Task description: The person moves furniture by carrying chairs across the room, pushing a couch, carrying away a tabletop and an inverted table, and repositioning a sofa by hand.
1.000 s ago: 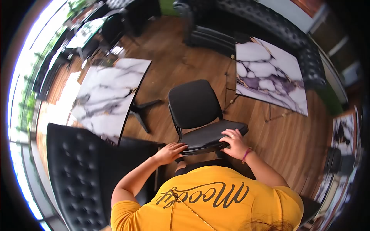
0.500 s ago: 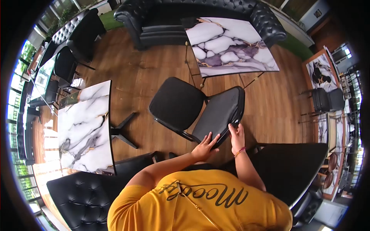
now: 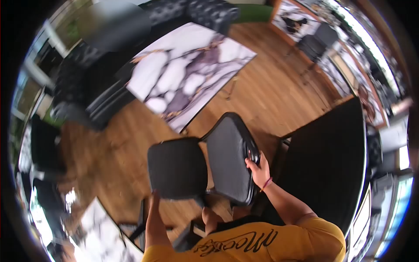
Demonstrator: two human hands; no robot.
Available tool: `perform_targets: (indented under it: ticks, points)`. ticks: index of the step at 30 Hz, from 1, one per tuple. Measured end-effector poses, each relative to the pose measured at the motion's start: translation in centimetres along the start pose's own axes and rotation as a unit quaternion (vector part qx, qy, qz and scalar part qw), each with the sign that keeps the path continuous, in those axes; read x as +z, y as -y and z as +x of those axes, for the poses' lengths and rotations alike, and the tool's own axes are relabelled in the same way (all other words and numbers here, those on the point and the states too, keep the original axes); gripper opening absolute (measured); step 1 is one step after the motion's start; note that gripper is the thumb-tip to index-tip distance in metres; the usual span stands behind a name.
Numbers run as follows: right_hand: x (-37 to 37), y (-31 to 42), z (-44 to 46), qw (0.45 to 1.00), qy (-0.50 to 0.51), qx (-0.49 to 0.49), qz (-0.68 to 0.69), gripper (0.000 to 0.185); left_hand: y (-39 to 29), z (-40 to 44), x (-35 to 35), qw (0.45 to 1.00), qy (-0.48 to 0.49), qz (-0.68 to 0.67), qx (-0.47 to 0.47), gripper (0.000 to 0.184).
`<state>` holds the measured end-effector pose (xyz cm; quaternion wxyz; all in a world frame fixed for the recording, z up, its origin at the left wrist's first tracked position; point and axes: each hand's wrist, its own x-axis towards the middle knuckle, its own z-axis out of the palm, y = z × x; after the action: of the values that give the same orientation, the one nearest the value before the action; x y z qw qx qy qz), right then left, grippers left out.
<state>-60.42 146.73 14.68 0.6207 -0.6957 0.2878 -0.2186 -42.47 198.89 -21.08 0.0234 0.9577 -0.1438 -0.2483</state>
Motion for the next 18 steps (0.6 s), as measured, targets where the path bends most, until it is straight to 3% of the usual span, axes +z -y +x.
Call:
perform_targets:
  ticks: [1,2,3,6,7,8,9,11,14,18]
  points:
    - [0.8,-1.0,1.2,1.000,-0.004,0.018,-0.010,0.016,2.3,4.6,-0.5,0.996,0.025,0.084,-0.027,0.036]
    - [1.3,-1.6,1.9,1.000,-0.004,0.027,0.006,0.017,4.1,6.5,-0.4,0.929,0.119,0.350,0.035,0.041]
    - [1.8,-2.0,2.3,0.999,-0.005,0.035,0.023,0.019,5.3,8.8,-0.5,0.780,0.193,0.588,0.092,0.050]
    - [3.4,-3.0,4.1,0.996,-0.010,0.080,0.039,0.025,5.7,17.0,-1.4,0.798,0.214,0.558,0.077,0.049]
    - [3.8,-3.2,4.8,0.995,-0.020,0.094,0.011,0.033,5.7,19.6,-1.3,0.946,0.186,0.253,-0.084,0.047]
    - [4.2,-3.6,5.4,0.995,-0.026,0.097,0.014,0.034,5.6,22.1,-1.2,0.972,0.074,-0.088,-0.203,0.047]
    - [4.5,-4.1,6.0,0.994,-0.031,0.101,0.017,0.035,5.0,23.7,-0.9,0.924,0.008,-0.279,-0.261,0.047]
    - [4.7,-4.7,7.0,0.994,-0.042,0.102,-0.003,0.037,3.1,26.3,0.0,0.852,-0.013,-0.421,-0.311,0.048]
    - [4.5,-5.6,8.1,0.991,-0.034,0.129,-0.006,0.032,1.4,26.8,2.3,0.781,-0.006,-0.521,-0.344,0.050]
    - [3.9,-6.4,8.5,0.990,-0.033,0.131,0.030,0.033,0.2,26.7,4.1,0.733,0.009,-0.584,-0.350,0.052]
